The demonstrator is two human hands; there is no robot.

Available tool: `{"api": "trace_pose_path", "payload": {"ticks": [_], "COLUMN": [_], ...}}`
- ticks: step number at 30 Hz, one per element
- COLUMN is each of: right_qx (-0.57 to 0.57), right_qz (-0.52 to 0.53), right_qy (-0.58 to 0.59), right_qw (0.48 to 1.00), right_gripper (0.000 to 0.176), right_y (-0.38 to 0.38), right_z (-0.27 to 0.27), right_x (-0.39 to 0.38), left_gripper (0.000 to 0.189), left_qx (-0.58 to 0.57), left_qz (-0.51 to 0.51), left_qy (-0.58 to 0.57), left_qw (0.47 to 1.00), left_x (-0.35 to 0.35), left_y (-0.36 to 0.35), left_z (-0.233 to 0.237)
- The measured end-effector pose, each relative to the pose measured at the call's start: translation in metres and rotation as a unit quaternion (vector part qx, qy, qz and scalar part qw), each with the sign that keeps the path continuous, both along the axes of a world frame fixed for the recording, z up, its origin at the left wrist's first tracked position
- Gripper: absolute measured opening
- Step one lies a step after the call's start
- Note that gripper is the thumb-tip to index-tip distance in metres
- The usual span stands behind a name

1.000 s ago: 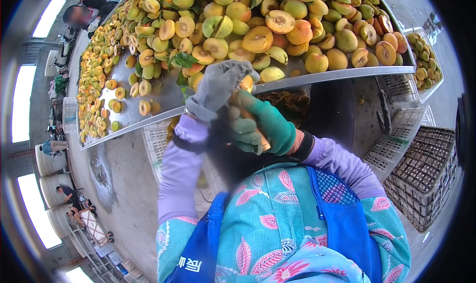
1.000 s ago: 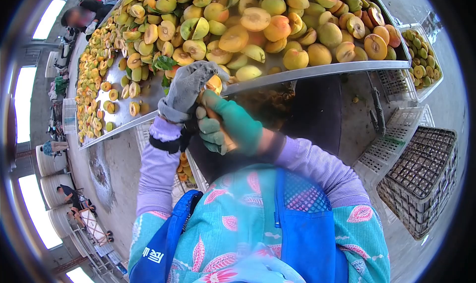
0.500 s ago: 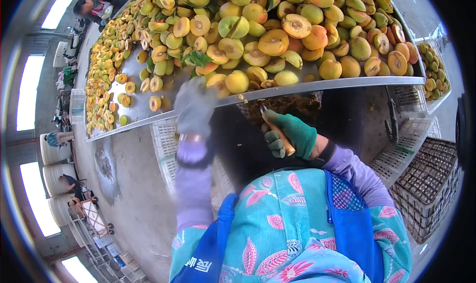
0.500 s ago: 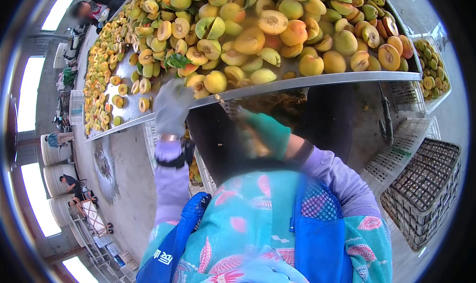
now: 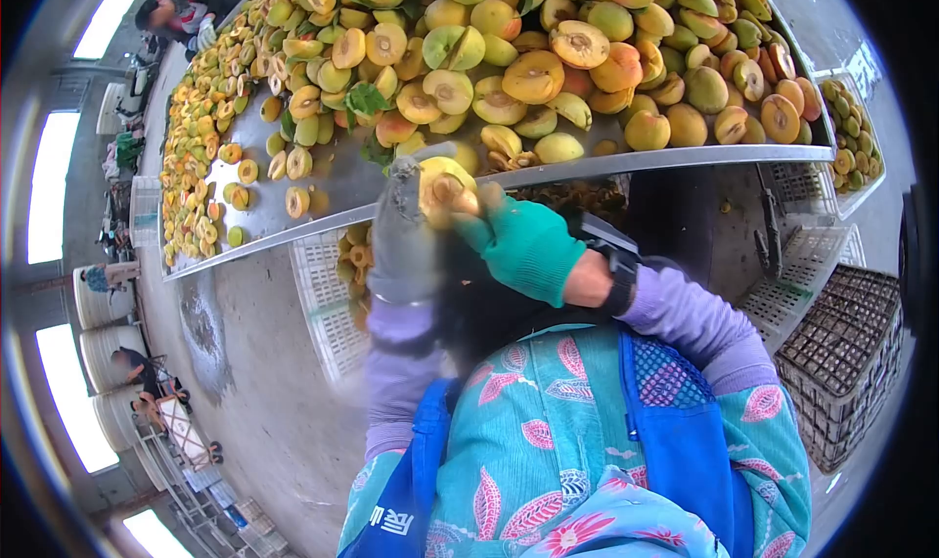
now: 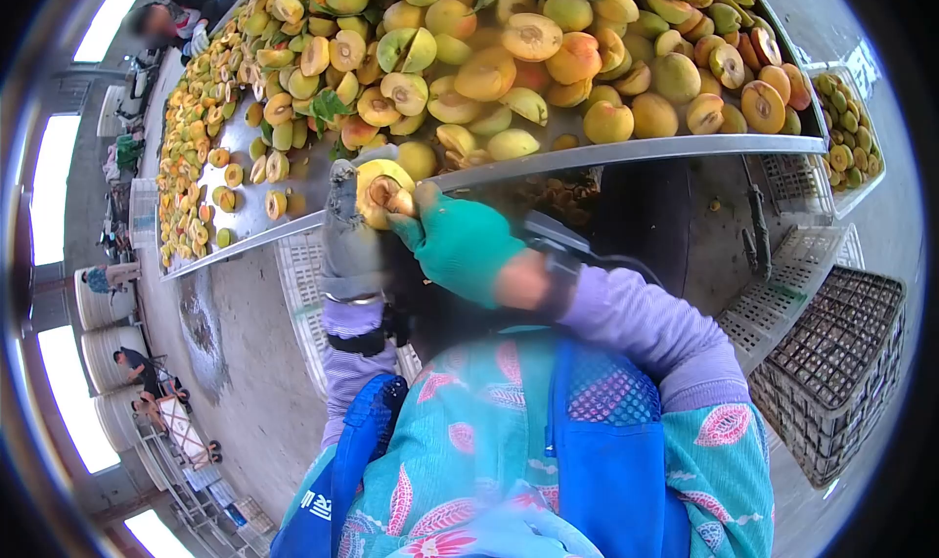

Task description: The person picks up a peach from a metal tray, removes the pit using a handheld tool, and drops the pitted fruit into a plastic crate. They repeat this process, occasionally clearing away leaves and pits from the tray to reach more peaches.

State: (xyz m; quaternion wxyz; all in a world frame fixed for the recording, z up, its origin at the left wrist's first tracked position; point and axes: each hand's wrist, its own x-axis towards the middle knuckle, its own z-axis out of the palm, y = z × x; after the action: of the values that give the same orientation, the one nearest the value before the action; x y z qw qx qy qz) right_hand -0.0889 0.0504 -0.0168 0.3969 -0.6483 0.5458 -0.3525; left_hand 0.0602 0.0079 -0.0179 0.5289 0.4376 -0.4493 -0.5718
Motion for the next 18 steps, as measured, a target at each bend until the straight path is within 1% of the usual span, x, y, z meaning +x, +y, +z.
{"api": "trace_pose_path", "payload": {"ticks": [1,2,3,5,6,8,10,13,14,17,18], "right_qx": [-0.022,-0.017,-0.015,-0.010,0.018,0.074,0.084,0.107,0.118,0.124,0.101], "right_qz": [0.003,0.013,0.005,-0.009,-0.012,-0.013,-0.003,0.019,0.027,0.035,0.031], "right_qy": [0.049,0.045,0.032,0.004,-0.012,-0.047,-0.046,-0.054,-0.058,-0.087,-0.081], "right_qw": [0.999,0.999,0.999,1.000,1.000,0.996,0.995,0.993,0.991,0.988,0.991], "right_gripper": [0.035,0.037,0.037,0.039,0.040,0.042,0.043,0.043,0.043,0.044,0.044], "right_y": [-0.002,-0.005,-0.004,0.001,0.001,0.001,0.001,0.003,0.004,0.005,0.006], "right_z": [-0.005,-0.007,-0.008,-0.009,-0.010,-0.009,-0.008,-0.006,-0.006,-0.015,-0.022], "right_x": [0.002,0.000,0.000,-0.001,-0.001,-0.001,0.000,0.000,0.000,-0.005,-0.007], "left_gripper": [0.031,0.031,0.031,0.034,0.039,0.044,0.043,0.031,0.027,0.025,0.023], "left_qx": [0.014,0.028,0.032,-0.002,-0.040,-0.061,-0.027,-0.062,-0.039,0.006,-0.046], "left_qz": [-0.004,-0.007,0.006,0.021,0.024,0.037,0.053,0.112,0.115,0.093,0.106], "left_qy": [0.026,0.051,0.042,-0.041,-0.115,-0.124,0.006,0.001,0.032,0.021,-0.063], "left_qw": [1.000,0.998,0.999,0.999,0.992,0.990,0.998,0.992,0.992,0.995,0.991], "left_x": [-0.008,-0.017,-0.021,-0.022,-0.019,-0.017,-0.022,-0.028,-0.032,-0.036,-0.034], "left_y": [0.003,0.006,0.006,0.004,0.002,0.001,0.003,0.005,0.007,0.005,0.000], "left_z": [-0.001,-0.003,-0.005,-0.009,-0.013,-0.016,-0.016,-0.018,-0.013,-0.012,-0.024]}}
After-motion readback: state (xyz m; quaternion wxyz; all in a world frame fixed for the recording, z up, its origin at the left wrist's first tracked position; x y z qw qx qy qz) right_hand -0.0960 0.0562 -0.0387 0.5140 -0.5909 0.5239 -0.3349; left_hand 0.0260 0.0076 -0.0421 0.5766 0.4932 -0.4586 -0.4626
